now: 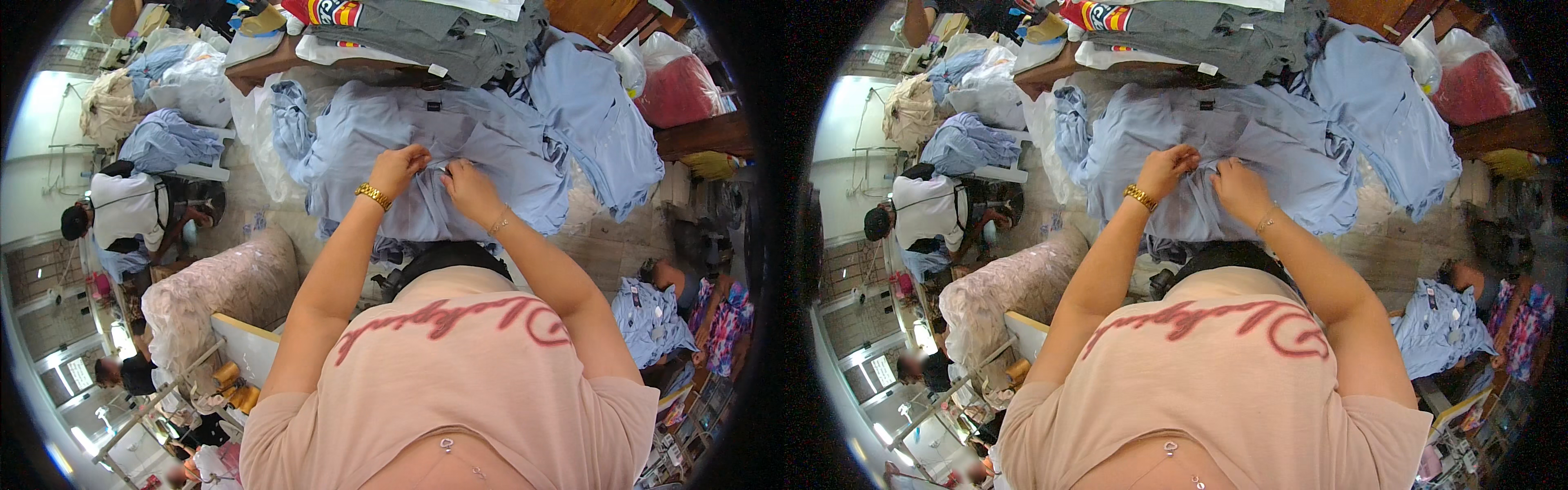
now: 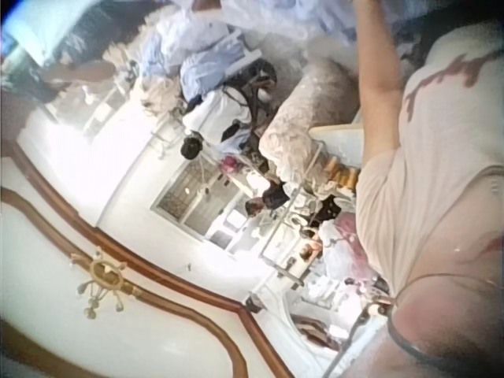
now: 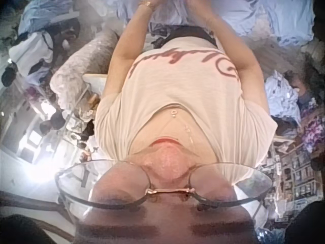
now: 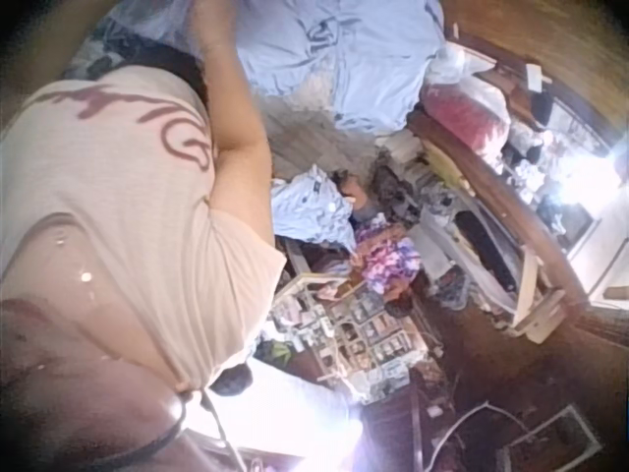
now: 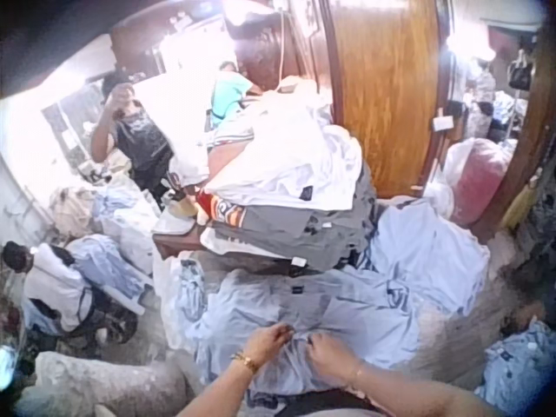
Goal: The person is inspecting light blue shirts by hand and using thread snips to trim excess threads. They check the buttons and garment tags before folding the shirts and placing them onto a stack.
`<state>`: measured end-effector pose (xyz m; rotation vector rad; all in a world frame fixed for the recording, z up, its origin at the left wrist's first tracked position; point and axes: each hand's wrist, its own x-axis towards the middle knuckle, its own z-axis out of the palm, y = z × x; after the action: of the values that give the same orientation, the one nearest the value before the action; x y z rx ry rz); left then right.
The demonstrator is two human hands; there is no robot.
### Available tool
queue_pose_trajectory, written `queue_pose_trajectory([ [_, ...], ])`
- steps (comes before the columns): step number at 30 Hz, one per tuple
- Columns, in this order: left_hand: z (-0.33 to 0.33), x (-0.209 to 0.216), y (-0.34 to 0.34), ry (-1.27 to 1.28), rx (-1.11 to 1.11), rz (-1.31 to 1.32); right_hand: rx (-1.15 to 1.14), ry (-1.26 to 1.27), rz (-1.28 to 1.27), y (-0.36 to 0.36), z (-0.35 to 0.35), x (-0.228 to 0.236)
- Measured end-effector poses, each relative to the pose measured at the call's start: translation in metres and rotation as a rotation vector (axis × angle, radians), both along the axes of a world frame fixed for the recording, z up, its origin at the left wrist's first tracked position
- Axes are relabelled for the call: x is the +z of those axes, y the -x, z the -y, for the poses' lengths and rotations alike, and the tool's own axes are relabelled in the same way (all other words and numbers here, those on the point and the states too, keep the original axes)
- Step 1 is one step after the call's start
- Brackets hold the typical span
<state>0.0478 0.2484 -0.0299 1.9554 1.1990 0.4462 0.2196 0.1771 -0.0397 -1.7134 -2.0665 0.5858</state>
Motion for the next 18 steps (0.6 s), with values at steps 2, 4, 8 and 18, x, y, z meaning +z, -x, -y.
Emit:
queue_pose_trajectory([
  [2,0.0,-0.002,0.002,-0.012,0.0,-0.004,0.037,0.011,0.06,0.002,-0.008,0.006],
  [4,-0.001,0.0,0.002,-0.032,-0.004,-0.019,0.051,0.022,0.103,0.005,-0.014,0.012],
  [8,0.0,0.004,0.0,-0.055,-0.004,-0.044,0.086,-0.031,0.154,0.008,-0.021,0.003],
  [18,-0.023,-0.002,0.072,0.129,0.811,0.902,-0.151,0.083,-0.108,-0.009,-0.019,0.006],
])
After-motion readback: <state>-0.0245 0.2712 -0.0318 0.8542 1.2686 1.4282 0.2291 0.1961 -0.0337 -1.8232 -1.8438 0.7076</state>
